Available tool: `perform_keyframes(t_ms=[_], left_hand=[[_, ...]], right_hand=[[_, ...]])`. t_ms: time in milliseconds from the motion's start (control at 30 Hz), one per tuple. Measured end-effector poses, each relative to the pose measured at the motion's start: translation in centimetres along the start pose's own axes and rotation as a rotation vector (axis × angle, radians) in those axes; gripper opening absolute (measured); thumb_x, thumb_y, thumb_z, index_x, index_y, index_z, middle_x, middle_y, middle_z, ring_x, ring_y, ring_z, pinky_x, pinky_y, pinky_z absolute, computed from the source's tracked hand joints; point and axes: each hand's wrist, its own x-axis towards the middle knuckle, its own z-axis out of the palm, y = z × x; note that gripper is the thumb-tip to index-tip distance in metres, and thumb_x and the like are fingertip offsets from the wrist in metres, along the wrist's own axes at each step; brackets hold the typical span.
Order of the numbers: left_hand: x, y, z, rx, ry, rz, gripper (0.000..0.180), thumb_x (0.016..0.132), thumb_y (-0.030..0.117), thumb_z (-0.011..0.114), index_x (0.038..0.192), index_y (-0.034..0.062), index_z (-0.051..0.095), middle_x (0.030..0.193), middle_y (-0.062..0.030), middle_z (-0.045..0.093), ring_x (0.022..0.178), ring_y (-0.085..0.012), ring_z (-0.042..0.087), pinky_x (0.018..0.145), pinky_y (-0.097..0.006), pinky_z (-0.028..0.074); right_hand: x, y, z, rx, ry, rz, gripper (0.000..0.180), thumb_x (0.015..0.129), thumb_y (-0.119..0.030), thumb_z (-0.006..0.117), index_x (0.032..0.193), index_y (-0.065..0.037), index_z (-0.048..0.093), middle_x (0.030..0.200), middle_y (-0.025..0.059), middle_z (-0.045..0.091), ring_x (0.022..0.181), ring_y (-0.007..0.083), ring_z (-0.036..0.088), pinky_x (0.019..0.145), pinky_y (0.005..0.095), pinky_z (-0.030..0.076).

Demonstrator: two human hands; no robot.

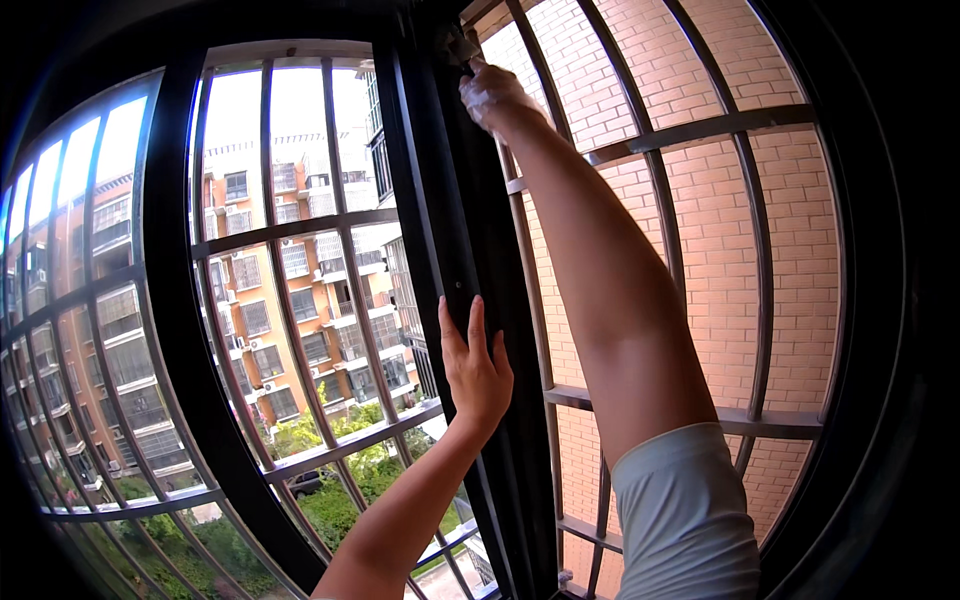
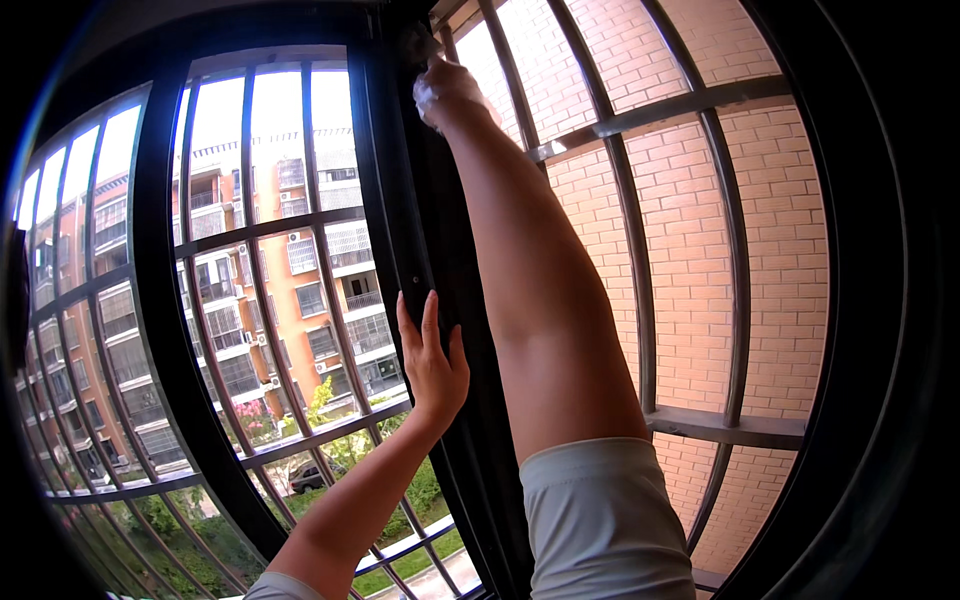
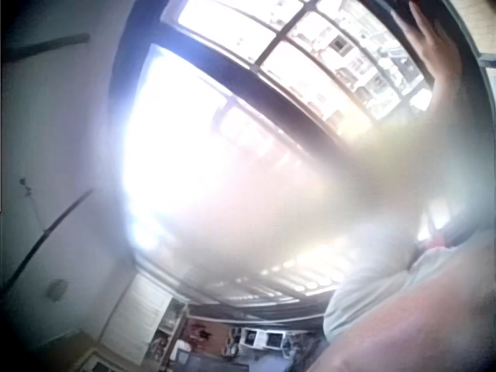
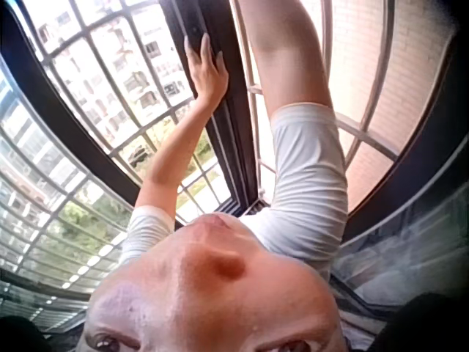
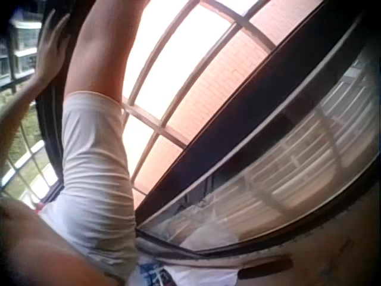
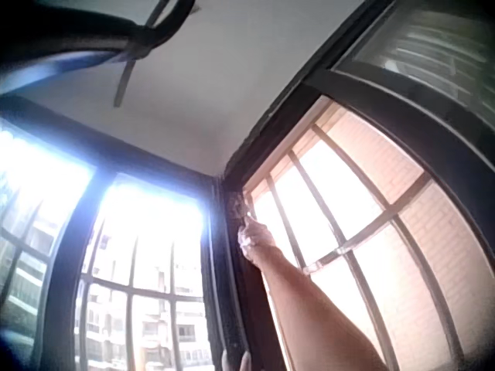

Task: The person cleans metal window frames on a balcony. They use a spray bottle to apply cleaning solution and wipe the frames with a cloth. A screwdriver is used to scrape specific areas of the frame. The person reaches to clean different sections of the window frame.

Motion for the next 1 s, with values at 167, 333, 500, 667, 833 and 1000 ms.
perform_keyframes(t_ms=[167, 333, 500, 667, 833, 1000], left_hand=[[0.2, 0.0, -0.3, 0.048, -0.009, 0.006, 0.052, 0.084, 0.006, 0.057, 0.134, 0.0099, 0.04, 0.138, -0.0306, 0.026, 0.12, -0.0488, 0.039, 0.094, -0.047, 0.041], [-0.1, 0.1, -0.2, 0.02, -0.007, -0.028, 0.048, 0.086, 0.01, 0.055, 0.132, 0.0107, 0.042, 0.136, -0.0293, 0.028, 0.121, -0.0463, 0.039, 0.095, -0.047, 0.041], [0.2, 0.0, -0.1, 0.018, 0.008, -0.033, 0.052, 0.084, 0.007, 0.057, 0.134, 0.0128, 0.041, 0.138, -0.029, 0.027, 0.12, -0.0461, 0.04, 0.095, -0.047, 0.04], [-0.1, 0.0, -0.1, 0.016, -0.001, -0.023, 0.053, 0.085, 0.008, 0.057, 0.135, 0.0143, 0.04, 0.138, -0.0285, 0.028, 0.121, -0.0455, 0.039, 0.095, -0.047, 0.04], [0.1, 0.2, -0.2, 0.009, 0.0, -0.017, 0.05, 0.085, 0.008, 0.055, 0.134, 0.013, 0.041, 0.137, -0.0285, 0.028, 0.121, -0.0459, 0.039, 0.095, -0.046, 0.04], [-0.2, 0.4, -0.2, 0.015, -0.03, -0.057, 0.046, 0.088, 0.012, 0.053, 0.133, 0.0108, 0.042, 0.136, -0.0284, 0.029, 0.125, -0.0453, 0.034, 0.1, -0.049, 0.036]], right_hand=[[5.3, -0.6, 0.6, 0.07, 0.159, 0.061, 0.054, 0.092, -0.03, 0.053, 0.139, -0.018, 0.03, 0.095, 0.0136, 0.062, 0.076, 0.017, 0.063, 0.061, 0.0268, 0.053], [7.8, -1.6, 0.4, 1.023, 0.1, 0.187, 0.045, 0.09, -0.029, 0.058, 0.129, -0.012, 0.045, 0.072, 0.0046, 0.057, 0.055, 0.0108, 0.053, 0.048, 0.0198, 0.047], [9.3, -0.9, -0.8, 0.216, 0.193, 0.159, 0.045, 0.086, -0.023, 0.062, 0.128, -0.013, 0.049, 0.101, 0.0123, 0.061, 0.075, 0.0193, 0.061, 0.065, 0.027, 0.052], [10.0, 2.4, -2.8, 0.471, -0.012, 0.169, 0.046, 0.09, -0.021, 0.054, 0.134, -0.016, 0.043, 0.065, 0.0076, 0.056, 0.045, 0.011, 0.046, 0.04, 0.0245, 0.038], [8.5, -0.2, -2.5, 0.606, 0.083, 0.215, 0.036, 0.09, -0.016, 0.052, 0.126, -0.017, 0.05, 0.054, 0.0033, 0.047, 0.039, 0.0078, 0.036, 0.036, 0.0222, 0.03], [9.4, 2.4, -3.4, 0.186, -0.092, 0.11, 0.034, 0.092, -0.021, 0.054, 0.123, -0.008, 0.051, 0.057, 0.0051, 0.051, 0.04, 0.008, 0.04, 0.036, 0.024, 0.034]])
